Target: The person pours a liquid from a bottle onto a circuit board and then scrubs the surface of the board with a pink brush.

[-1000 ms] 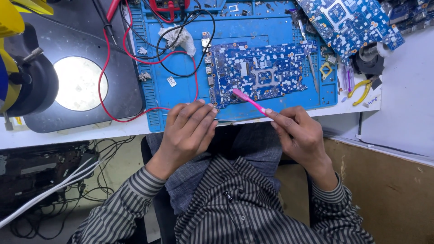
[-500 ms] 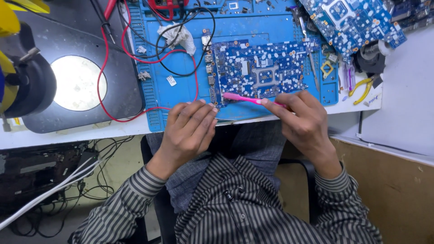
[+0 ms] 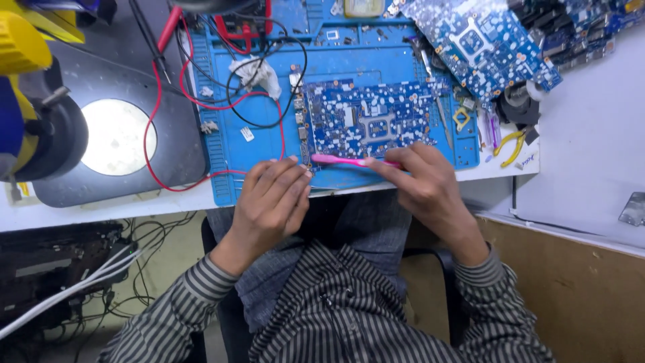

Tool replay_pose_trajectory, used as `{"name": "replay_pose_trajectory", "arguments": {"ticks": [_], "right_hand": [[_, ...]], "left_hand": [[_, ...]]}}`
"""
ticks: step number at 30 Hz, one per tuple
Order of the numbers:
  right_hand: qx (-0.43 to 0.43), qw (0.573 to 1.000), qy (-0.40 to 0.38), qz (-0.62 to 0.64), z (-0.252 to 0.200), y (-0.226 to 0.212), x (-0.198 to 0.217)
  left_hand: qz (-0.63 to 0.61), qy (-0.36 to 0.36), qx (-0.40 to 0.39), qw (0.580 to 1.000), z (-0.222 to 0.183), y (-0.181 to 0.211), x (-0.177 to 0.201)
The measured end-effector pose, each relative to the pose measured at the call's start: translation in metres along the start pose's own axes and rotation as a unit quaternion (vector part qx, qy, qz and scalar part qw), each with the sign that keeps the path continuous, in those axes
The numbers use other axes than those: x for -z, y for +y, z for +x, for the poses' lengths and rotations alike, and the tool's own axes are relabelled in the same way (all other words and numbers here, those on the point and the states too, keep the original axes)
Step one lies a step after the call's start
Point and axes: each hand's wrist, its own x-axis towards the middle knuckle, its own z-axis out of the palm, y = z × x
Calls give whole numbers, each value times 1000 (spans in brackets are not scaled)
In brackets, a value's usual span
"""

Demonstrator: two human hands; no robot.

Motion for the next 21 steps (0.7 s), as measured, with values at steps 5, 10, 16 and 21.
{"name": "replay_pose_trajectory", "arguments": {"ticks": [5, 10, 16, 21], "right_hand": [[-6, 1000, -19, 24, 0, -1, -1], [-6, 1000, -2, 11, -6, 18, -2], [-36, 999, 4, -8, -3, 9, -2], [-28, 999, 33, -7, -6, -2, -8]], "left_hand": [[-4, 9, 11, 1000, -5, 5, 0], [2, 5, 9, 1000, -7, 2, -2], [11, 26, 3, 1000, -10, 1, -6], [3, 20, 16, 1000, -10, 2, -3]]}}
